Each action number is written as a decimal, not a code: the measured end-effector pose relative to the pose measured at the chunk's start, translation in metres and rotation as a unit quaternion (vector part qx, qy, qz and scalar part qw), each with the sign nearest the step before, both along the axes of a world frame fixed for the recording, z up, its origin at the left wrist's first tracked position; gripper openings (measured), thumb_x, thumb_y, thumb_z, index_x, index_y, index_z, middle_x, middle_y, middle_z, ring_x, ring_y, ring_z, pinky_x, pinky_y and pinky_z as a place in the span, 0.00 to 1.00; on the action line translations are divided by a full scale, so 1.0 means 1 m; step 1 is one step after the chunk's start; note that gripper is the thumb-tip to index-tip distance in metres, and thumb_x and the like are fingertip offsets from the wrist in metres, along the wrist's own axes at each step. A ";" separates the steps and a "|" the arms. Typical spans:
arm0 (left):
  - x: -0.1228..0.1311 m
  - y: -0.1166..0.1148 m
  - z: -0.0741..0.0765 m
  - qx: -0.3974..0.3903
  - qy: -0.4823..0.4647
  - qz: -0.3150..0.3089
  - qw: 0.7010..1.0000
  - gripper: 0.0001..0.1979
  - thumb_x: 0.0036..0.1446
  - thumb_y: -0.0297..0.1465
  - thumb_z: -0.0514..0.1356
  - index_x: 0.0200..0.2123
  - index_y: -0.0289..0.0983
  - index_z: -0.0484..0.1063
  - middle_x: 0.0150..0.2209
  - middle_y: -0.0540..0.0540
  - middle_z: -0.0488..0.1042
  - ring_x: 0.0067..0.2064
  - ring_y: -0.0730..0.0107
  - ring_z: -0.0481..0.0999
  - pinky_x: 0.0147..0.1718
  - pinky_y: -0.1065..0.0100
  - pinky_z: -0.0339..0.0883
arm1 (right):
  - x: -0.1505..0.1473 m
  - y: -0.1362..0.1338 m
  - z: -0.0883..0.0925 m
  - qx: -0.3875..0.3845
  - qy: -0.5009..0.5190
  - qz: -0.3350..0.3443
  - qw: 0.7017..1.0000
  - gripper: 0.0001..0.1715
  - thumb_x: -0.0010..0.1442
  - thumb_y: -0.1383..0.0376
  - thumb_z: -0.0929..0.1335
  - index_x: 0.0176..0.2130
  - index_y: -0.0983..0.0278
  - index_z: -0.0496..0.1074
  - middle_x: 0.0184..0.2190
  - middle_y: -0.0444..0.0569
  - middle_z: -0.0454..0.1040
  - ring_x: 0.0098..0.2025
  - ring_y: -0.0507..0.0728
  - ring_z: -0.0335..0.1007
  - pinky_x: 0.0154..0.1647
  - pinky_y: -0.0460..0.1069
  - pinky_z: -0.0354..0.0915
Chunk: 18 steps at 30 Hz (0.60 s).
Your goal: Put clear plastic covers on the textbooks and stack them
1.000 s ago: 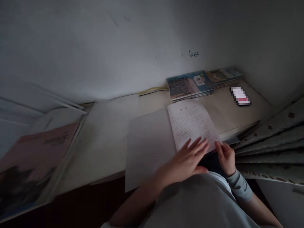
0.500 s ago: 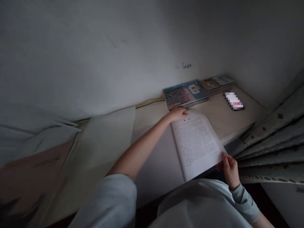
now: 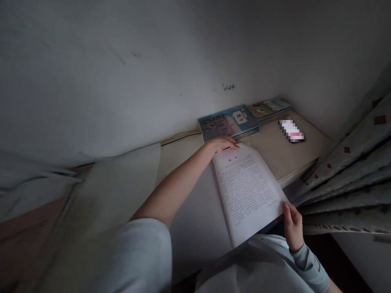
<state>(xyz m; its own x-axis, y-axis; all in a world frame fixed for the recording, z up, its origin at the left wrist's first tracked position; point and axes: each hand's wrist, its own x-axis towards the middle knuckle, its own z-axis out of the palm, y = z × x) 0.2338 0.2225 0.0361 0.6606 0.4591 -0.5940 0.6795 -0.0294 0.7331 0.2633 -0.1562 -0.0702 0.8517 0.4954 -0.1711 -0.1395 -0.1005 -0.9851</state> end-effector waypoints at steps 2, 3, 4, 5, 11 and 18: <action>0.000 0.000 -0.005 -0.012 -0.005 0.012 1.000 0.13 0.31 0.29 0.71 0.21 0.36 0.69 0.22 0.47 0.73 0.27 0.63 0.73 0.27 0.64 0.65 | -0.003 0.000 0.000 0.006 0.062 0.000 0.998 0.26 0.50 0.44 0.70 0.26 0.64 0.69 0.14 0.41 0.66 0.17 0.51 0.60 0.18 0.47 0.58; -0.001 -0.001 -0.007 0.005 -0.011 0.011 1.000 0.13 0.32 0.29 0.70 0.21 0.36 0.69 0.22 0.48 0.72 0.27 0.64 0.73 0.27 0.65 0.64 | -0.005 0.000 0.001 0.005 0.101 0.013 0.995 0.26 0.48 0.44 0.71 0.25 0.64 0.69 0.14 0.42 0.67 0.17 0.51 0.61 0.18 0.47 0.58; -0.001 -0.001 -0.009 0.027 -0.018 0.010 0.999 0.13 0.33 0.30 0.70 0.21 0.36 0.68 0.22 0.48 0.72 0.27 0.65 0.72 0.26 0.66 0.63 | -0.008 0.001 0.002 0.002 0.133 0.034 0.991 0.26 0.47 0.44 0.72 0.24 0.64 0.70 0.14 0.43 0.67 0.17 0.52 0.61 0.18 0.47 0.58; -0.002 -0.001 -0.011 0.050 -0.026 0.010 0.998 0.13 0.34 0.30 0.70 0.21 0.37 0.68 0.22 0.49 0.71 0.26 0.67 0.71 0.26 0.67 0.62 | -0.012 0.001 0.003 -0.002 0.158 0.059 0.986 0.26 0.45 0.45 0.73 0.23 0.65 0.70 0.14 0.43 0.68 0.17 0.52 0.62 0.19 0.47 0.58; -0.007 -0.004 -0.011 0.153 -0.033 0.011 0.988 0.13 0.36 0.32 0.70 0.19 0.37 0.68 0.18 0.53 0.63 0.24 0.73 0.61 0.23 0.70 0.48 | -0.011 0.003 0.014 -0.019 0.110 0.073 0.991 0.30 0.51 0.45 0.70 0.16 0.65 0.66 0.11 0.43 0.63 0.15 0.48 0.55 0.17 0.46 0.52; -0.015 -0.011 -0.007 0.229 -0.164 0.076 0.957 0.14 0.44 0.39 0.66 0.22 0.38 0.66 0.21 0.53 0.63 0.25 0.73 0.60 0.25 0.69 0.47 | 0.036 0.010 0.022 -0.045 -0.086 -0.004 0.995 0.30 0.56 0.43 0.65 0.17 0.62 0.61 0.12 0.41 0.60 0.17 0.49 0.52 0.19 0.47 0.51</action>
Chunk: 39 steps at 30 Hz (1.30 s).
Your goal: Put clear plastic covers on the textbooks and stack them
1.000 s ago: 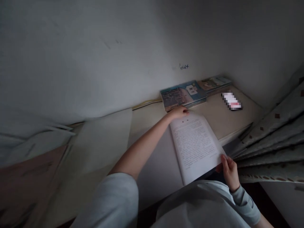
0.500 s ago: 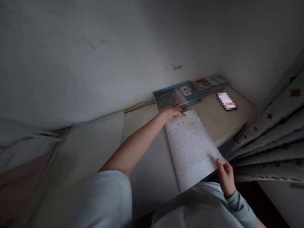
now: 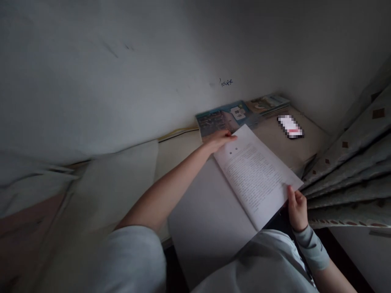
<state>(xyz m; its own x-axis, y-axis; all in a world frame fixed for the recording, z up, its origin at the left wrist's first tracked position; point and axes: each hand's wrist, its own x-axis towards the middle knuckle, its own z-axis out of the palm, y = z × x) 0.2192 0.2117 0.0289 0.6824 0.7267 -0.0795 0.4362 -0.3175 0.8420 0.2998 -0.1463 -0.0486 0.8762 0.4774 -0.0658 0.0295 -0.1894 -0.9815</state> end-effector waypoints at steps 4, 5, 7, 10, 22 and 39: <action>-0.026 0.012 0.006 0.014 -0.157 0.072 0.985 0.15 0.46 0.39 0.65 0.22 0.38 0.62 0.22 0.54 0.61 0.26 0.75 0.59 0.26 0.70 0.50 | 0.020 0.029 0.023 0.036 -0.107 0.062 0.992 0.22 0.54 0.47 0.68 0.26 0.63 0.68 0.20 0.42 0.65 0.24 0.51 0.57 0.25 0.47 0.56; -0.036 0.016 0.008 0.010 -0.197 0.091 0.976 0.15 0.46 0.39 0.65 0.23 0.38 0.62 0.22 0.54 0.61 0.25 0.76 0.59 0.26 0.71 0.51 | 0.024 0.041 0.031 0.040 -0.125 0.081 0.988 0.21 0.54 0.48 0.69 0.25 0.63 0.68 0.20 0.41 0.64 0.24 0.50 0.56 0.25 0.47 0.55; -0.059 0.024 0.013 -0.006 -0.270 0.131 0.954 0.17 0.45 0.40 0.66 0.23 0.38 0.61 0.22 0.54 0.61 0.25 0.77 0.60 0.26 0.72 0.54 | 0.034 0.070 0.048 0.061 -0.153 0.101 0.981 0.22 0.54 0.49 0.69 0.23 0.63 0.67 0.18 0.41 0.61 0.24 0.50 0.53 0.25 0.47 0.54; -0.100 0.027 0.018 -0.027 -0.364 0.177 0.914 0.21 0.41 0.44 0.68 0.24 0.38 0.62 0.23 0.53 0.65 0.26 0.76 0.66 0.26 0.72 0.59 | 0.050 0.122 0.072 0.129 -0.168 0.122 0.970 0.21 0.52 0.48 0.70 0.25 0.62 0.68 0.20 0.42 0.63 0.25 0.51 0.54 0.25 0.47 0.54; -0.211 -0.033 0.001 -0.067 -0.408 0.305 0.858 0.25 0.34 0.41 0.73 0.36 0.35 0.76 0.37 0.42 0.80 0.41 0.58 0.79 0.41 0.62 0.72 | 0.031 0.242 0.076 0.191 0.055 0.346 0.917 0.23 0.43 0.47 0.75 0.23 0.63 0.72 0.22 0.43 0.73 0.25 0.51 0.65 0.28 0.49 0.61; -0.223 -0.043 0.001 -0.098 -0.401 0.313 0.855 0.23 0.34 0.40 0.73 0.35 0.36 0.77 0.34 0.43 0.81 0.37 0.58 0.80 0.37 0.61 0.75 | 0.027 0.247 0.100 0.262 0.022 0.313 0.913 0.24 0.41 0.48 0.76 0.20 0.60 0.65 0.19 0.38 0.62 0.24 0.49 0.57 0.27 0.48 0.56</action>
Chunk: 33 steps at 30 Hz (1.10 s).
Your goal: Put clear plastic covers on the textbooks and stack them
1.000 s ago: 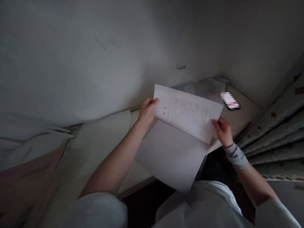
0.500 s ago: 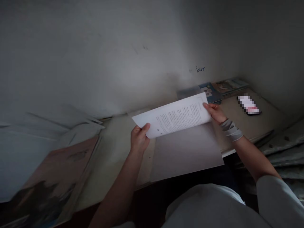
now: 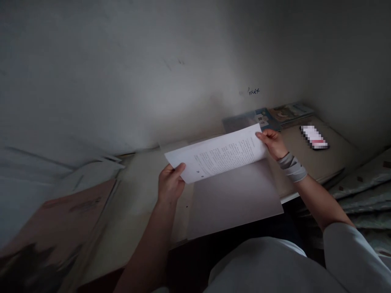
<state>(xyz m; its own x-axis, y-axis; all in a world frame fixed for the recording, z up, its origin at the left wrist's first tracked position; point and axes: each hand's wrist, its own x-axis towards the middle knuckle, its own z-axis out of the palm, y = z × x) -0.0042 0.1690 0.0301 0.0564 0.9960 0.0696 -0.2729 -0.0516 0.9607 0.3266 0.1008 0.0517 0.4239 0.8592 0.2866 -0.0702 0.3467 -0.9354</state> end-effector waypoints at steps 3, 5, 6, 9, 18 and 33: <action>-0.001 -0.002 0.000 -0.004 -0.001 0.006 1.000 0.23 0.34 0.40 0.73 0.35 0.35 0.77 0.35 0.43 0.81 0.37 0.58 0.80 0.36 0.62 0.75 | -0.001 0.002 -0.003 -0.014 0.005 -0.006 1.000 0.26 0.40 0.47 0.75 0.20 0.60 0.62 0.19 0.38 0.60 0.23 0.49 0.55 0.26 0.47 0.54; -0.001 -0.002 -0.001 -0.016 -0.003 0.011 1.000 0.23 0.33 0.39 0.74 0.35 0.36 0.77 0.35 0.43 0.81 0.36 0.60 0.80 0.35 0.64 0.74 | -0.003 0.002 -0.004 -0.019 0.006 -0.005 1.000 0.27 0.39 0.46 0.75 0.21 0.60 0.61 0.19 0.38 0.60 0.23 0.49 0.54 0.25 0.47 0.53; -0.001 -0.003 -0.002 -0.021 -0.006 0.015 1.000 0.23 0.32 0.38 0.74 0.35 0.36 0.77 0.34 0.44 0.81 0.35 0.60 0.80 0.34 0.64 0.74 | -0.005 0.002 -0.004 -0.018 0.006 -0.004 1.000 0.28 0.39 0.46 0.76 0.21 0.60 0.61 0.19 0.38 0.60 0.23 0.49 0.54 0.25 0.47 0.53; -0.001 -0.004 -0.004 -0.017 -0.012 0.033 0.999 0.23 0.32 0.39 0.74 0.34 0.36 0.77 0.33 0.45 0.81 0.35 0.60 0.80 0.35 0.63 0.74 | -0.007 0.001 -0.002 -0.012 0.006 -0.002 1.000 0.28 0.38 0.47 0.76 0.21 0.60 0.60 0.19 0.37 0.59 0.22 0.48 0.52 0.25 0.46 0.51; -0.003 -0.007 -0.006 0.012 -0.017 0.053 0.998 0.22 0.36 0.45 0.72 0.32 0.38 0.76 0.32 0.46 0.80 0.37 0.60 0.79 0.38 0.61 0.75 | -0.003 -0.006 -0.003 -0.009 -0.075 0.021 0.997 0.24 0.45 0.49 0.75 0.22 0.61 0.63 0.20 0.38 0.61 0.23 0.47 0.53 0.25 0.46 0.52; 0.032 -0.025 0.062 0.377 0.435 0.163 0.802 0.43 0.32 0.40 0.75 0.55 0.42 0.66 0.67 0.36 0.50 0.69 0.35 0.36 0.63 0.38 0.27 | -0.005 -0.014 0.007 0.017 -0.142 0.037 0.989 0.23 0.48 0.49 0.73 0.23 0.61 0.63 0.20 0.39 0.60 0.24 0.49 0.52 0.25 0.47 0.51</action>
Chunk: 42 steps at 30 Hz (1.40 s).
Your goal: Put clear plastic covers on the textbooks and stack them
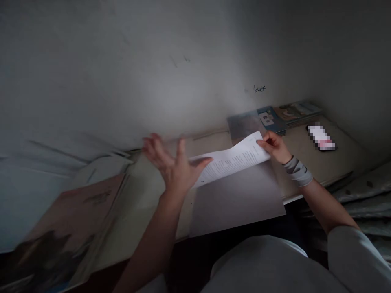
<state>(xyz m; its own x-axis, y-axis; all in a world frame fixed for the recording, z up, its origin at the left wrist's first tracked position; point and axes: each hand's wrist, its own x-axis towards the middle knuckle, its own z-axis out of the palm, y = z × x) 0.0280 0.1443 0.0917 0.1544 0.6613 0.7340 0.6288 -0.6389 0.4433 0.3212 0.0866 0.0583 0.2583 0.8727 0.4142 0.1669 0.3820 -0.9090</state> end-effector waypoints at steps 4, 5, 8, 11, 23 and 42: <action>0.041 -0.013 0.029 0.025 0.142 -0.113 0.983 0.28 0.48 0.36 0.68 0.53 0.42 0.69 0.64 0.38 0.60 0.68 0.37 0.44 0.62 0.35 0.27 | 0.000 0.001 0.000 0.000 -0.005 -0.003 1.000 0.24 0.48 0.49 0.73 0.24 0.61 0.62 0.21 0.38 0.58 0.24 0.49 0.51 0.26 0.47 0.51; 0.048 -0.015 0.034 0.039 0.170 -0.138 0.975 0.24 0.52 0.34 0.65 0.54 0.42 0.68 0.63 0.39 0.61 0.68 0.39 0.47 0.62 0.35 0.28 | 0.000 0.001 0.000 0.002 -0.008 -0.008 1.000 0.24 0.48 0.48 0.73 0.24 0.61 0.61 0.21 0.38 0.57 0.24 0.49 0.50 0.26 0.47 0.51; 0.062 -0.014 0.042 0.080 0.242 -0.181 0.950 0.19 0.61 0.28 0.54 0.55 0.41 0.67 0.64 0.40 0.60 0.68 0.47 0.51 0.63 0.37 0.33 | 0.002 0.000 0.001 0.009 -0.030 -0.015 0.999 0.25 0.50 0.47 0.72 0.24 0.61 0.61 0.21 0.38 0.57 0.24 0.49 0.50 0.27 0.47 0.52; 0.064 -0.010 0.045 0.088 0.295 -0.187 0.933 0.21 0.62 0.23 0.48 0.57 0.38 0.65 0.65 0.40 0.58 0.68 0.50 0.49 0.64 0.39 0.35 | 0.004 -0.001 0.002 0.014 -0.057 0.001 0.998 0.24 0.51 0.47 0.71 0.24 0.61 0.62 0.21 0.39 0.59 0.25 0.49 0.52 0.28 0.47 0.54; 0.025 0.069 0.014 -0.179 0.375 -0.333 0.846 0.43 0.49 0.28 0.59 0.67 0.36 0.45 0.67 0.38 0.52 0.66 0.56 0.55 0.61 0.61 0.53 | 0.006 0.000 -0.021 -0.017 -0.083 0.013 0.996 0.24 0.53 0.46 0.70 0.27 0.61 0.60 0.21 0.38 0.58 0.23 0.48 0.51 0.24 0.46 0.51; 0.083 0.046 -0.041 -0.014 0.394 -0.116 0.912 0.15 0.64 0.29 0.49 0.46 0.31 0.72 0.44 0.35 0.77 0.44 0.58 0.77 0.44 0.59 0.67 | 0.010 0.007 -0.066 -0.149 -0.229 -0.104 0.956 0.23 0.51 0.46 0.66 0.21 0.60 0.61 0.18 0.42 0.61 0.23 0.52 0.56 0.26 0.49 0.54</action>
